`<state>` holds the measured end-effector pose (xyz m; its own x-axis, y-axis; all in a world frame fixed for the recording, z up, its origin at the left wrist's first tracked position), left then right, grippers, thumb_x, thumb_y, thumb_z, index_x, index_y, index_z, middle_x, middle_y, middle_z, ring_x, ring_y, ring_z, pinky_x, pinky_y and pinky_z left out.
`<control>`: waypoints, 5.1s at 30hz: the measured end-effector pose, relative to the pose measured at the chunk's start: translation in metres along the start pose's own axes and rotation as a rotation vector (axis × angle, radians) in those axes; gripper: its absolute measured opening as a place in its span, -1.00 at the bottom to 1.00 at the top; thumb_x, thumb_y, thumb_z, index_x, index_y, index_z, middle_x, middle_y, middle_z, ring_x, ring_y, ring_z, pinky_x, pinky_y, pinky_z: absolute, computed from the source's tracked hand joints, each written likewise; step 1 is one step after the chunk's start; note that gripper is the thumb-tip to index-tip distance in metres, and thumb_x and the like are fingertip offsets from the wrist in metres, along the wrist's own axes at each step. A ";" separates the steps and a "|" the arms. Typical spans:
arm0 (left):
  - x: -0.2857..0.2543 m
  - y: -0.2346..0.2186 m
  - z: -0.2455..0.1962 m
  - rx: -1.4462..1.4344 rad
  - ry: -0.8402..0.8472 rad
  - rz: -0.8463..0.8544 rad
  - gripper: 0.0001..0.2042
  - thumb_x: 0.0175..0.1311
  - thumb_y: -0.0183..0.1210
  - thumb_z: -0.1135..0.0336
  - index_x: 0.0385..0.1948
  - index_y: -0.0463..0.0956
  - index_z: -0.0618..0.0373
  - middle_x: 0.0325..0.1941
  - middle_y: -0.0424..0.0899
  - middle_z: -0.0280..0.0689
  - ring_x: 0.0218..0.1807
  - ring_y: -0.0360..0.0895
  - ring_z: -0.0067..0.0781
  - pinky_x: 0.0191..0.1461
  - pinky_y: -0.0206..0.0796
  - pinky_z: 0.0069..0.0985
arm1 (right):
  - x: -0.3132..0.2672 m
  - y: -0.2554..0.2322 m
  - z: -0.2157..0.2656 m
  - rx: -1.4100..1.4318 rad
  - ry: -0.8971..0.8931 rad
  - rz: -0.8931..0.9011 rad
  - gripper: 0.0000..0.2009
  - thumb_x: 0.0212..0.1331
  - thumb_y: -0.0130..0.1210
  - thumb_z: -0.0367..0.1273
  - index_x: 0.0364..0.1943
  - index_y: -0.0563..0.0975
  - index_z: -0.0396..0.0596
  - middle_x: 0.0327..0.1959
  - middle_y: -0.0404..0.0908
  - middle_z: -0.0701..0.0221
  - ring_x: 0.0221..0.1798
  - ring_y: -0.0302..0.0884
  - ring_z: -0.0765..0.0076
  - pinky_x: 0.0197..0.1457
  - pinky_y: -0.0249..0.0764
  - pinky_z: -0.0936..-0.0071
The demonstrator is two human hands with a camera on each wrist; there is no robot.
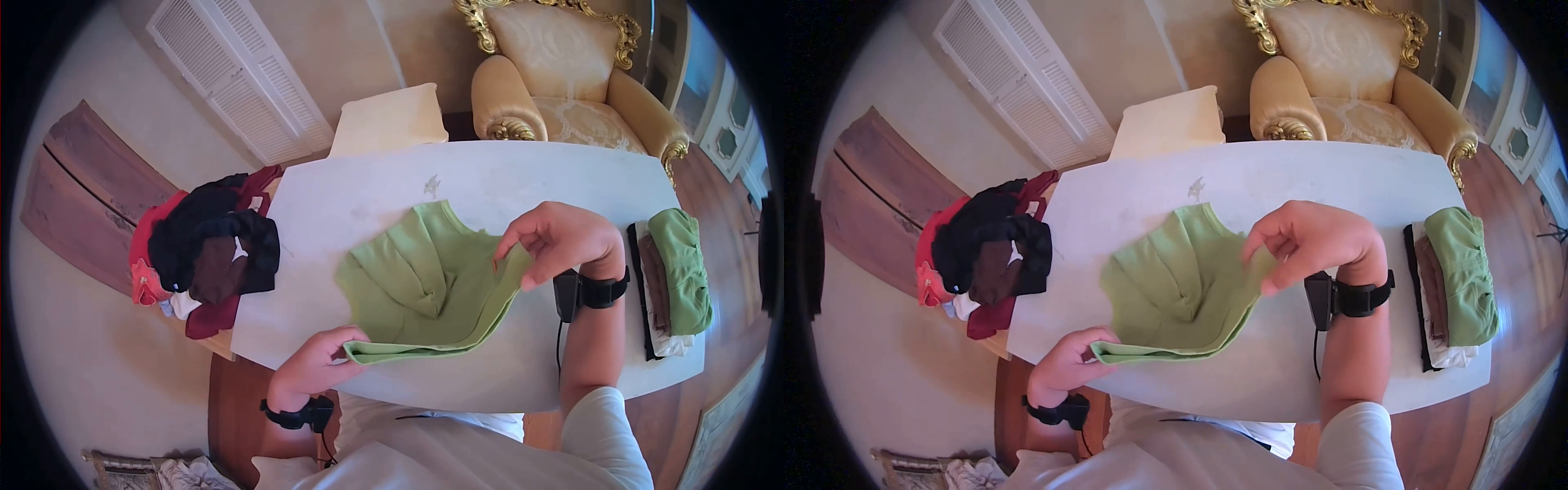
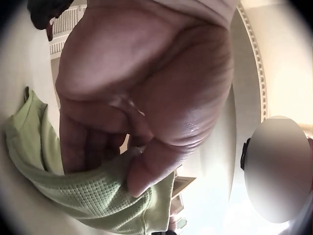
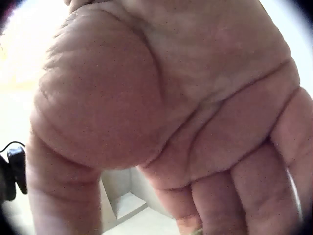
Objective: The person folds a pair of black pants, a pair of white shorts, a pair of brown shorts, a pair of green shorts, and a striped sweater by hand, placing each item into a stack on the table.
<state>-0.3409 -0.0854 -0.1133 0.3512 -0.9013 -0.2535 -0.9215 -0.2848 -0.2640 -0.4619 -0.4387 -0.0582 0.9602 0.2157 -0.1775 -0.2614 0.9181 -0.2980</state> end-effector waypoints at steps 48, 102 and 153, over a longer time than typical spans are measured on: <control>0.015 -0.056 0.043 0.670 -0.070 -0.750 -0.24 0.34 0.26 0.47 0.57 0.09 0.17 0.19 0.60 0.05 0.22 0.60 -0.02 0.30 0.42 -0.19 | 0.109 0.009 -0.097 -0.461 0.083 -0.721 -0.38 0.26 0.32 -0.28 0.40 0.41 -0.10 -0.19 0.76 0.11 -0.12 0.76 -0.01 0.01 0.61 0.17; 0.007 -0.075 0.078 0.881 -0.304 -0.378 -0.13 0.42 0.22 -0.16 0.58 0.11 0.24 0.72 -0.03 0.16 0.74 -0.13 0.15 0.73 -0.15 -0.14 | 0.110 0.045 -0.079 -0.734 0.060 -0.229 -0.18 -0.01 0.47 -0.28 0.44 0.43 -0.10 0.60 0.25 0.00 0.64 0.17 -0.09 0.66 0.21 0.17; 0.089 -0.083 0.072 0.036 -0.135 0.052 0.01 0.27 0.28 0.66 0.70 -0.12 -0.19 0.35 0.52 -0.16 0.28 0.58 -0.38 0.30 0.48 -0.42 | 0.135 0.171 -0.043 -0.965 -0.263 -0.148 -0.40 0.23 0.09 -0.46 0.44 0.44 -0.07 0.61 0.26 0.22 0.68 0.09 -0.18 0.67 0.09 -0.17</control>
<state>-0.2218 -0.1187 -0.1807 0.3241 -0.8619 -0.3899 -0.9335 -0.2246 -0.2796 -0.3811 -0.2665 -0.1740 0.9503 0.2948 0.1003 0.0057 0.3055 -0.9522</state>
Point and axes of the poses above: each hand's wrist, its own x-axis towards the middle knuckle, its own y-axis out of the palm, z = x × y, the point moved 6 cm from there along x, towards the middle knuckle
